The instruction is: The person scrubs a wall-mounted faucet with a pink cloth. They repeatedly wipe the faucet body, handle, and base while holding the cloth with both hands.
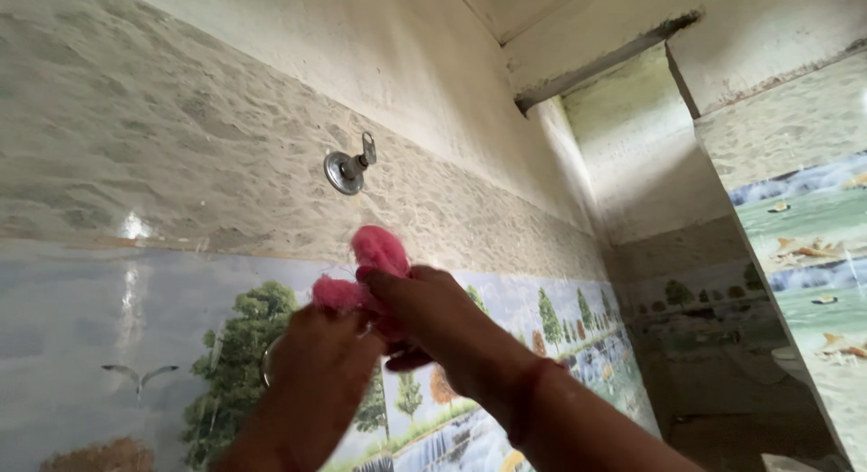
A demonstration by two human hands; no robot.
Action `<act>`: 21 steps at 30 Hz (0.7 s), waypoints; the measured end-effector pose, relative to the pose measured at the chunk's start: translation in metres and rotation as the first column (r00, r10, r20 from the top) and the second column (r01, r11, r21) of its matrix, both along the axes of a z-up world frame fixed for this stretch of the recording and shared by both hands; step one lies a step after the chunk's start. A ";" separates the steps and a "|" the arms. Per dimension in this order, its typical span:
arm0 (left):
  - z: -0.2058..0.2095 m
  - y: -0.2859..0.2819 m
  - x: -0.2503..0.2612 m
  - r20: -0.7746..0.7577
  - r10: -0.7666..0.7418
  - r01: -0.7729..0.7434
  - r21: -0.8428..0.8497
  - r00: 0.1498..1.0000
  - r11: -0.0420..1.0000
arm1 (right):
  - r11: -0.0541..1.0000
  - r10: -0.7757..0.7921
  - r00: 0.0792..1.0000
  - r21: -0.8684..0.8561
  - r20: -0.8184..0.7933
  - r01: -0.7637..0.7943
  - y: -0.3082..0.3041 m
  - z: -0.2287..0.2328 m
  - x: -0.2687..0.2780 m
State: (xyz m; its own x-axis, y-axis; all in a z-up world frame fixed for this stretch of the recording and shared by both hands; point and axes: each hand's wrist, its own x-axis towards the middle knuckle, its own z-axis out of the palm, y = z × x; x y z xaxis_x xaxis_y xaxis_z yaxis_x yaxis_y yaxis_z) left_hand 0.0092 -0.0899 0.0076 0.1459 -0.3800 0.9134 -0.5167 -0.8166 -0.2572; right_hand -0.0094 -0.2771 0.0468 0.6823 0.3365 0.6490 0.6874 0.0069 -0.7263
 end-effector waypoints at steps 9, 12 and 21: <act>0.009 0.022 0.038 -0.354 0.092 -0.262 -0.470 0.931 0.843 | 0.661 -0.531 0.459 0.010 0.713 0.750 0.077 0.037 0.041; 0.021 0.033 0.046 -0.477 0.165 -0.343 -0.316 0.863 0.885 | 0.697 -0.435 0.659 -0.235 0.613 0.678 0.082 0.059 0.049; 0.008 0.034 0.052 -0.255 0.335 -0.388 -0.196 0.907 0.900 | 0.659 -0.283 0.601 -0.304 0.747 0.688 0.074 0.061 0.050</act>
